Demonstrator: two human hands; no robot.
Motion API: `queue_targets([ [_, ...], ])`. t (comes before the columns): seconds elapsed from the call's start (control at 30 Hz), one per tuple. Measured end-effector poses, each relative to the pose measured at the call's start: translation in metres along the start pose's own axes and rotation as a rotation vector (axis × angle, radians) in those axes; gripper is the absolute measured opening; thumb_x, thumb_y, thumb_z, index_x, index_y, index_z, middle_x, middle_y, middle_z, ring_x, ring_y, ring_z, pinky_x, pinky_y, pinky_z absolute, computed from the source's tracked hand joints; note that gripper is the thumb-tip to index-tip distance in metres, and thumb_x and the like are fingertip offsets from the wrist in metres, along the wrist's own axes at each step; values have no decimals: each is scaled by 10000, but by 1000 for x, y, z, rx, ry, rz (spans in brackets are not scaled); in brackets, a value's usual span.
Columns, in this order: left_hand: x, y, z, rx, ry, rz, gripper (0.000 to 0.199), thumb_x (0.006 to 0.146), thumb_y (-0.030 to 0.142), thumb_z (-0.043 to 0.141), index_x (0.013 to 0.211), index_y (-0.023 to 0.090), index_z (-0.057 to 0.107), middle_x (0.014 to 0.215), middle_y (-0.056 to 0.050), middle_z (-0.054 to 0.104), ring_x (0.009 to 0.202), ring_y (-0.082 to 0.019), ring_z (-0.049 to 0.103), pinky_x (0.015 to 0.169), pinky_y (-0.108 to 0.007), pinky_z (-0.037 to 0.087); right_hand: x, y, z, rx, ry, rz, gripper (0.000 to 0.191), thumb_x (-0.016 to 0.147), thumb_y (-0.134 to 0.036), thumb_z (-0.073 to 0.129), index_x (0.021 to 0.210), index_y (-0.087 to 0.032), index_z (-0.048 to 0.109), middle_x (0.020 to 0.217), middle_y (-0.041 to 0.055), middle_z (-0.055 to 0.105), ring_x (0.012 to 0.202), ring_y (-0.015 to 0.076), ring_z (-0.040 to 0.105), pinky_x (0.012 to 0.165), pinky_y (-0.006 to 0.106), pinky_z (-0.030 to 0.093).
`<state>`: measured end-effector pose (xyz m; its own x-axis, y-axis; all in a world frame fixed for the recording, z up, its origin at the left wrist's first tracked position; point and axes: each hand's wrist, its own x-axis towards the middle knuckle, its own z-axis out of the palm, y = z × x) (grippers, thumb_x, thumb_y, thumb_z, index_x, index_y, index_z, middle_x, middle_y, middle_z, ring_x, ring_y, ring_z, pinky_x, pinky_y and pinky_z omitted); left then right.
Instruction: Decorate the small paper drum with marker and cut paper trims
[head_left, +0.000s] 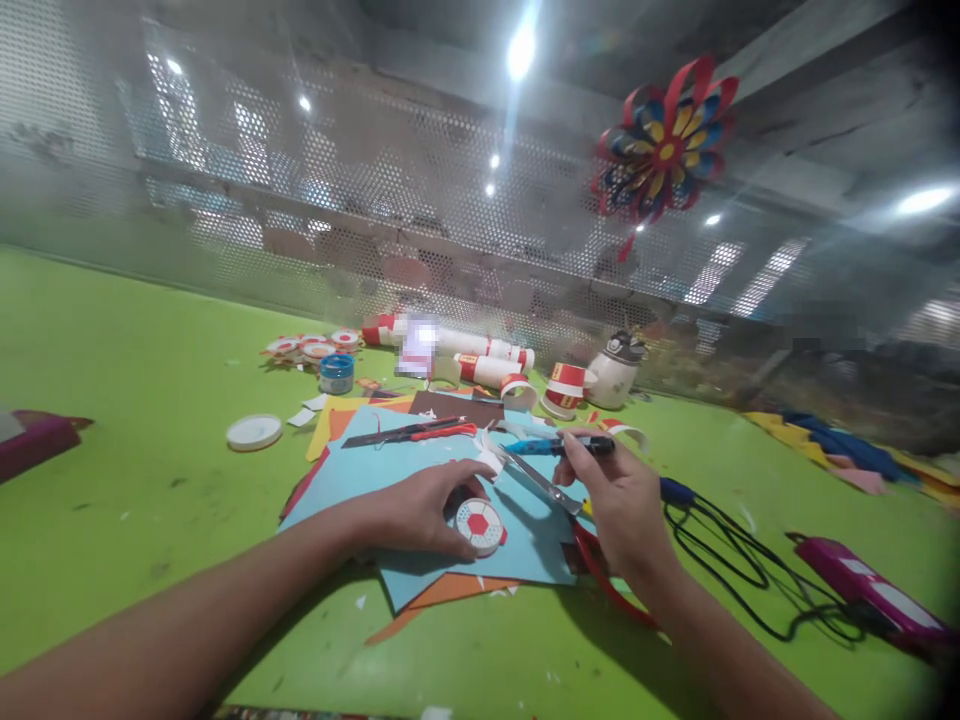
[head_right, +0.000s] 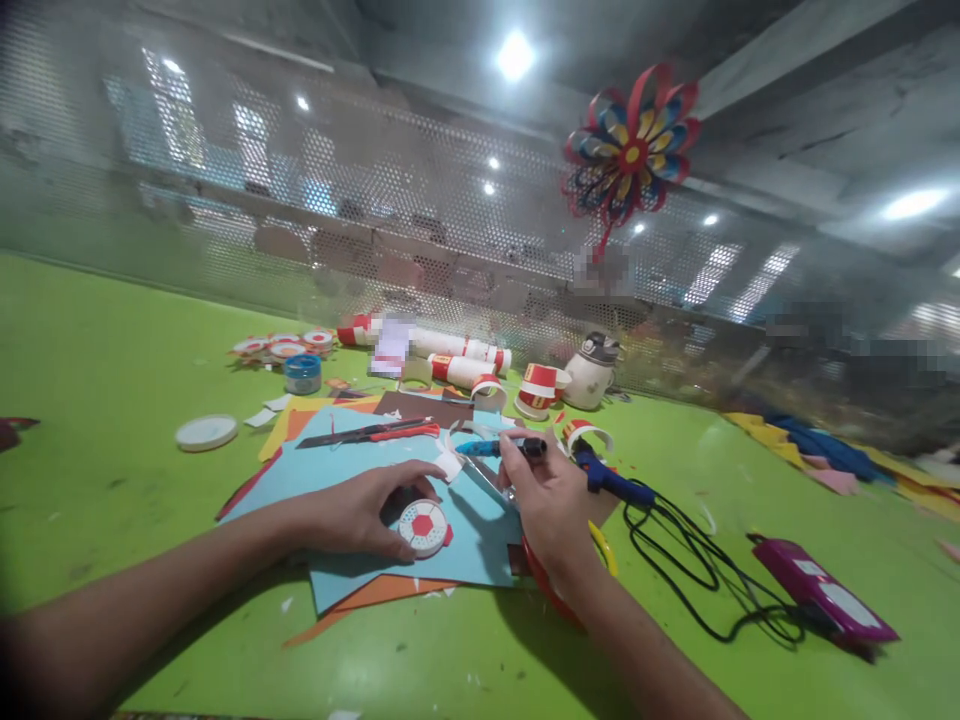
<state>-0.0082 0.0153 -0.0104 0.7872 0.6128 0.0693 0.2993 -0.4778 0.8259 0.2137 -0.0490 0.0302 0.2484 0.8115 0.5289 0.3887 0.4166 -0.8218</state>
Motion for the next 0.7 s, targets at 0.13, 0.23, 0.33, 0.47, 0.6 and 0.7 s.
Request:
queue_targets([
  [0.13,0,-1,0,24,19,20,843,646,427,792,1378,187,449,1249,-127,614,1089,-285,599,924,-383,488,21,-14,7,-88,-78,-72,282,855,-425,637,903,-148,655,585,-17,590,556,147,569,576,291,484],
  [0.23,-1,4,-1,47,26,35,815,638,377,793,1353,148,475,1221,-131,635,1074,-287,608,931,-386,486,49,-30,35,-179,-192,-165,264,863,-404,606,876,-145,657,600,-12,588,559,143,569,578,289,482],
  [0.33,-1,7,-3,51,1,11,816,638,360,787,1355,133,469,1198,-141,657,1047,-291,630,908,-388,500,82,-40,86,-198,-251,-185,203,848,-349,625,793,-155,644,629,-8,598,568,133,574,574,272,470],
  [0.47,0,5,-3,37,-20,9,824,634,388,785,1360,150,477,1186,-139,675,1035,-290,647,881,-373,515,122,-40,168,-229,-334,-170,183,868,-304,626,770,-149,630,635,-1,614,584,136,606,577,263,494],
  [0.6,2,1,-2,44,-15,21,836,615,366,799,1358,146,485,1168,-137,688,1018,-291,654,858,-360,518,150,-31,237,-298,-408,-121,224,937,-324,571,878,-125,655,733,23,657,656,147,650,626,286,534],
  [0.7,1,1,-1,-7,-15,46,787,625,358,796,1330,158,508,1136,-117,703,967,-270,669,807,-336,526,160,-23,273,-355,-481,-88,249,944,-334,596,1098,-141,630,1047,58,672,866,176,668,751,359,569],
])
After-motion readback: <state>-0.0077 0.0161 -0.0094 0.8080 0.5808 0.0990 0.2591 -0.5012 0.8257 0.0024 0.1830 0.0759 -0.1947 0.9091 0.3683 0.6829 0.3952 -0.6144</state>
